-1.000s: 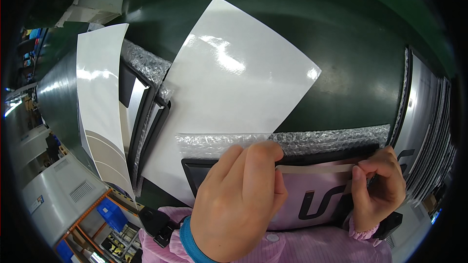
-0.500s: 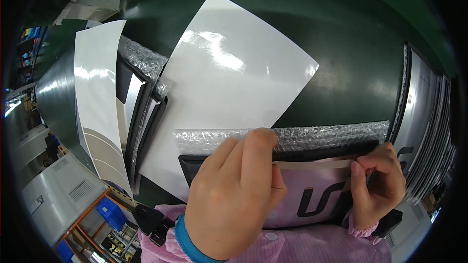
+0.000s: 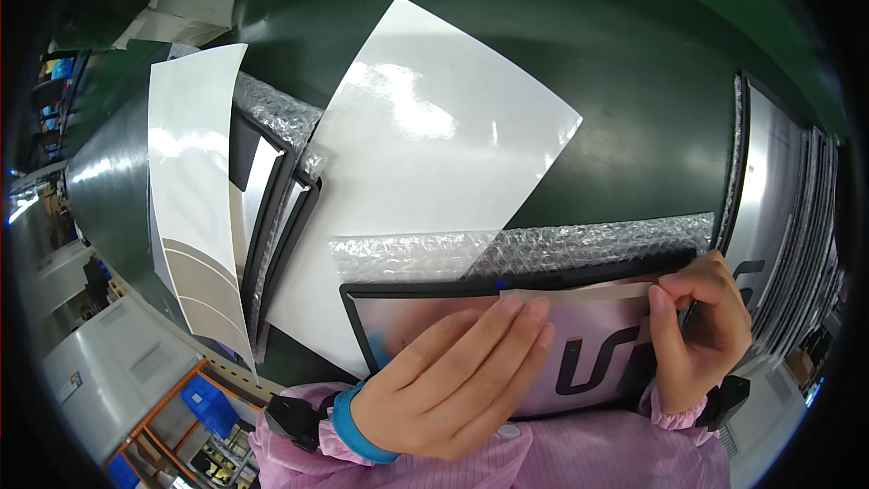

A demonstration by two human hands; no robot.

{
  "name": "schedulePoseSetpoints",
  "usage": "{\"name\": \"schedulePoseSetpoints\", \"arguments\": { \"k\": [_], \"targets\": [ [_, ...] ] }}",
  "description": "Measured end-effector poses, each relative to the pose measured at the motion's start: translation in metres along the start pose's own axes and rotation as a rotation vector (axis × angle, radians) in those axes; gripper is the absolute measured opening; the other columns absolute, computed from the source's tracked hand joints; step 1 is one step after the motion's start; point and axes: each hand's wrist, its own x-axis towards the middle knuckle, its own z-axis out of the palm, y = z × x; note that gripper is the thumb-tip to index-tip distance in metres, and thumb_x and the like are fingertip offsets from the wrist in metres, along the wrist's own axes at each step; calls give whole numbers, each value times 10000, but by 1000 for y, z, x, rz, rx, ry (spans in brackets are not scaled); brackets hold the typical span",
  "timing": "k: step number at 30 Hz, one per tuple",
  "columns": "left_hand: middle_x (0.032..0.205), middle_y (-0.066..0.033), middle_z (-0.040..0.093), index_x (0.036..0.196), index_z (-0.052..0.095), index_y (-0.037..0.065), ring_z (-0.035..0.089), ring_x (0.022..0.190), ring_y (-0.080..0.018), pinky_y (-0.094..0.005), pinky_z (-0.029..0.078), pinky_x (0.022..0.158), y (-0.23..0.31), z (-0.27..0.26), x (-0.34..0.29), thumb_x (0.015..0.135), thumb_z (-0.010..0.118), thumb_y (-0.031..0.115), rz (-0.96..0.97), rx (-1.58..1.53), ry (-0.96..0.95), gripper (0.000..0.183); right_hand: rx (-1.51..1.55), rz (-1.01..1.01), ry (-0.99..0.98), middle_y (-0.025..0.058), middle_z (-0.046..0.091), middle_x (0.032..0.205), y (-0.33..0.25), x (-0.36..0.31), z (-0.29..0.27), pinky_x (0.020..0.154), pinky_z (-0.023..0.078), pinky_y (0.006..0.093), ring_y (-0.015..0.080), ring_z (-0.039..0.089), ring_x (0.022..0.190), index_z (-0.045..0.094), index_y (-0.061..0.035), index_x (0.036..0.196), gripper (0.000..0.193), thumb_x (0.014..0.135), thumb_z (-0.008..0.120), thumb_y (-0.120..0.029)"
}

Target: The person peels a strip of tape from a sheet, applies it to the edge of a screen, and presses it down. They then move the screen to a stack, pick up another screen, and repeat the process.

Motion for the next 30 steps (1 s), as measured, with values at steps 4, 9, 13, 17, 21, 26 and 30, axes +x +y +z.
{"name": "schedulePoseSetpoints", "arguments": {
  "k": [4,9,13,17,21,26,30],
  "targets": [
    [1095,-133,690,988,702,20,657,1045,-229,-312,539,818,-1,5,-2,847,621,95,26,68,-82,180,-1,23,7,59,632,705,0,-2,0,584,394,260,147,516,610,643,4,773,151,664,724,71],
    [1032,-121,709,961,708,33,677,1001,-210,-287,539,792,1,6,-8,812,678,48,-18,101,-14,153,3,42,8,50,638,711,-1,-3,0,587,398,256,141,517,616,641,0,768,137,683,732,55],
    [952,-119,714,961,706,29,688,923,-212,-286,541,738,-1,7,-16,739,747,44,-35,133,96,226,17,45,4,60,634,707,-1,-3,-2,589,397,257,144,520,618,640,5,766,140,677,729,65],
    [879,-90,668,979,706,2,650,766,-202,-279,512,631,-8,5,-10,667,806,45,-210,-42,190,331,43,-89,-13,68,620,696,2,-2,-7,576,389,272,167,519,600,645,1,778,165,654,741,55],
    [889,-77,590,1025,700,-26,580,659,-182,-280,475,583,-11,8,4,654,801,-10,-332,-160,156,385,63,-305,-97,56,605,702,-1,-2,-19,553,380,287,181,512,575,654,-14,810,212,632,765,21],
    [880,-68,555,1035,713,2,548,646,-153,-264,441,548,-17,5,8,670,788,-38,-368,-299,111,374,85,-453,-193,27,558,693,-1,-4,-23,520,300,279,159,447,621,630,-68,774,181,666,770,-108],
    [866,-60,540,1010,730,28,531,635,-124,-248,417,522,-19,5,9,682,785,-39,-401,-344,68,339,24,-474,-244,-16,573,715,-9,-13,-25,514,292,269,135,443,622,667,-124,764,188,639,801,-166]
  ]
}}
